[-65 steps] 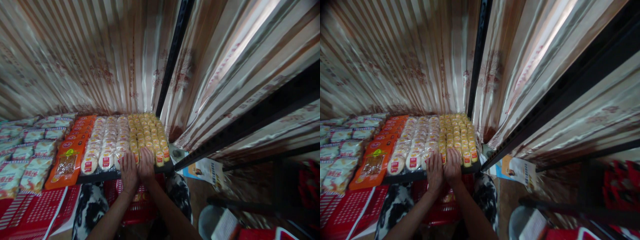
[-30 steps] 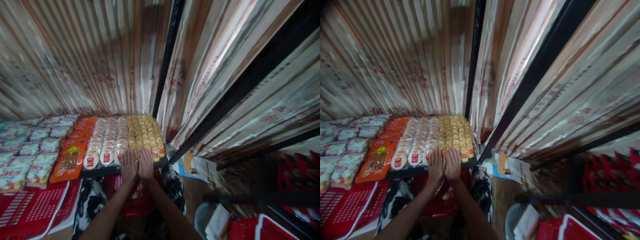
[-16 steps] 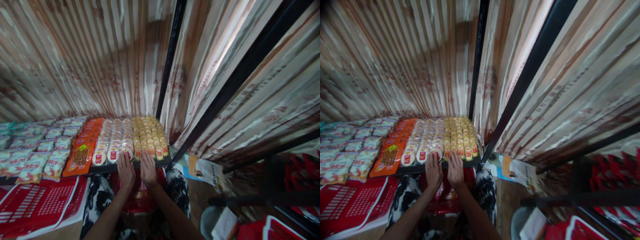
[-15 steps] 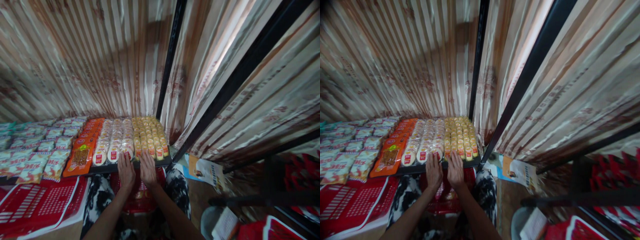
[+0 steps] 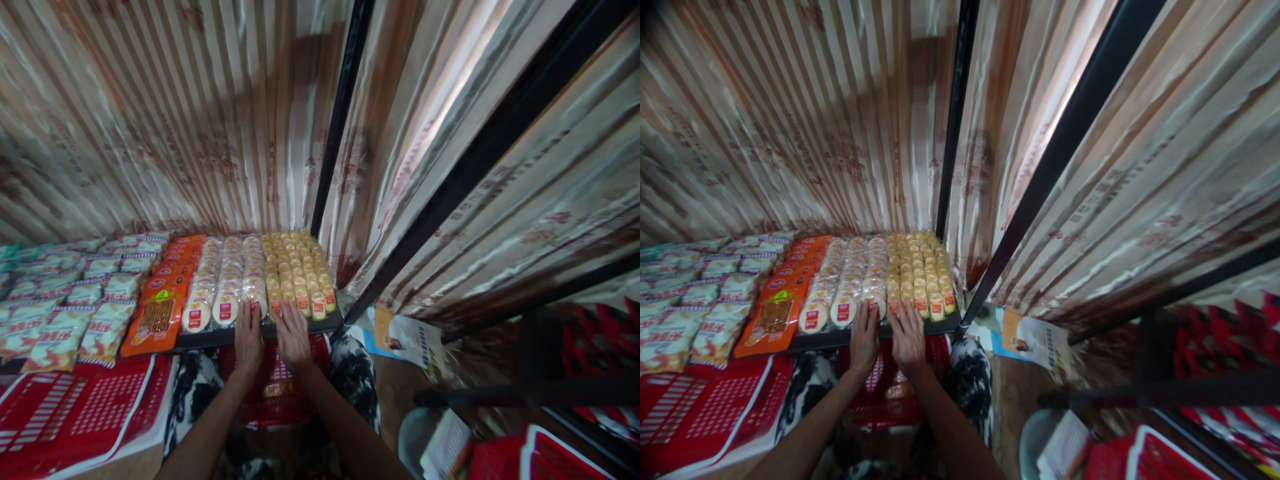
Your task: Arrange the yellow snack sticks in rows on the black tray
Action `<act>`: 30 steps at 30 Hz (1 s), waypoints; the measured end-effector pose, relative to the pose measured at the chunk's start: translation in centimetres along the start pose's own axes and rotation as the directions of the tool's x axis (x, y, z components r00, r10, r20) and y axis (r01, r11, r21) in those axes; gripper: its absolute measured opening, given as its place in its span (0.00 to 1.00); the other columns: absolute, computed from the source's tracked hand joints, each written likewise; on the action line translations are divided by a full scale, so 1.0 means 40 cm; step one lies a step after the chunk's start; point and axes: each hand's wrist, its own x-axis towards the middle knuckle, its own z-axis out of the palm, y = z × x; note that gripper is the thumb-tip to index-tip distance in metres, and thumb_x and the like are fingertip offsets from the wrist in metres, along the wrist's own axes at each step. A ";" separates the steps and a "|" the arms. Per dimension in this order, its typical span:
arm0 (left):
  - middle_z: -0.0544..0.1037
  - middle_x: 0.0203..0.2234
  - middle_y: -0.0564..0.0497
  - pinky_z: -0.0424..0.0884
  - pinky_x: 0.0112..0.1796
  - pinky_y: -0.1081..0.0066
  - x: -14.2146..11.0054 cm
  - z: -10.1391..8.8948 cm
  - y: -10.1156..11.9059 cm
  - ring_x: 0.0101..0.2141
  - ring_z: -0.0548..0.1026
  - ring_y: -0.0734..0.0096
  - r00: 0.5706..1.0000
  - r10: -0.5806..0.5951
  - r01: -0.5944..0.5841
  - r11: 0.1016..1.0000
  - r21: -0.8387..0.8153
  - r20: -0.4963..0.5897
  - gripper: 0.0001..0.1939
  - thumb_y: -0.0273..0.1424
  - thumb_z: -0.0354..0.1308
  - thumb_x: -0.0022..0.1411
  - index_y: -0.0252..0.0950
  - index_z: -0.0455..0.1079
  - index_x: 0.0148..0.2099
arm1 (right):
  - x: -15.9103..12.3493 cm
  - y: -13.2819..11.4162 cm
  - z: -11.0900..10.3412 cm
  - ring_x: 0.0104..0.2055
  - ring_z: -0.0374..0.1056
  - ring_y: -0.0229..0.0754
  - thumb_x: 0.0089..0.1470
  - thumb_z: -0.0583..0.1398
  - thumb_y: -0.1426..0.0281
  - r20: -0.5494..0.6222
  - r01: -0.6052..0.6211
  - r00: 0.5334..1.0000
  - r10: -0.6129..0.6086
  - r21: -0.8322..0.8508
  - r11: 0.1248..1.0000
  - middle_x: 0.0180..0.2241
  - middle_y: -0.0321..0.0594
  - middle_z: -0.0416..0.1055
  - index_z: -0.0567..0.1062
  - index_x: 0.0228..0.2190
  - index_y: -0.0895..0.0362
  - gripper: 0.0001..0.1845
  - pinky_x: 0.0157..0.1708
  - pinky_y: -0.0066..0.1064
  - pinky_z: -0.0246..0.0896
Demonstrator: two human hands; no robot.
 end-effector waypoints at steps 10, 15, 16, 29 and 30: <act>0.52 0.62 0.40 0.53 0.57 0.50 -0.006 0.007 -0.003 0.63 0.44 0.59 1.000 0.016 -0.016 1.000 -0.001 -0.018 0.32 0.18 0.43 0.59 0.37 0.44 0.64 | -0.003 0.012 0.026 0.65 0.40 0.48 0.56 0.47 0.78 0.009 -0.010 1.000 0.010 -0.048 0.999 0.59 0.43 0.57 0.63 0.54 0.54 0.25 0.57 0.49 0.46; 0.51 0.62 0.42 0.50 0.58 0.50 -0.010 0.005 -0.011 0.63 0.43 0.60 0.999 0.044 -0.044 0.999 -0.022 -0.006 0.33 0.19 0.42 0.59 0.39 0.42 0.65 | -0.008 0.010 0.029 0.65 0.39 0.49 0.56 0.46 0.78 0.022 0.000 1.000 0.001 -0.049 0.999 0.60 0.46 0.55 0.63 0.55 0.57 0.25 0.58 0.49 0.45; 0.51 0.62 0.42 0.50 0.58 0.50 -0.011 0.003 -0.010 0.63 0.43 0.60 0.999 0.047 -0.047 0.998 -0.028 -0.001 0.33 0.19 0.42 0.59 0.38 0.42 0.65 | -0.009 0.009 0.028 0.65 0.38 0.49 0.56 0.46 0.79 0.027 0.004 1.000 -0.002 -0.046 0.999 0.60 0.47 0.55 0.62 0.55 0.57 0.26 0.58 0.49 0.45; 0.69 0.50 0.39 0.62 0.53 0.58 -0.223 -0.029 0.041 0.57 0.60 0.61 0.983 0.141 -0.115 0.972 -0.204 0.121 0.20 0.21 0.44 0.59 0.32 0.62 0.54 | -0.103 -0.031 0.001 0.60 0.51 0.44 0.56 0.47 0.75 -0.014 0.021 1.000 -0.020 0.128 0.992 0.52 0.49 0.65 0.67 0.50 0.60 0.21 0.57 0.44 0.50; 0.70 0.49 0.39 0.64 0.52 0.59 -0.245 -0.025 0.039 0.54 0.63 0.62 0.972 0.140 -0.099 0.972 -0.214 0.189 0.20 0.21 0.44 0.59 0.31 0.63 0.52 | -0.131 -0.033 0.009 0.59 0.53 0.44 0.55 0.47 0.75 0.017 0.024 0.999 -0.027 0.158 0.987 0.51 0.49 0.67 0.68 0.49 0.61 0.21 0.56 0.44 0.51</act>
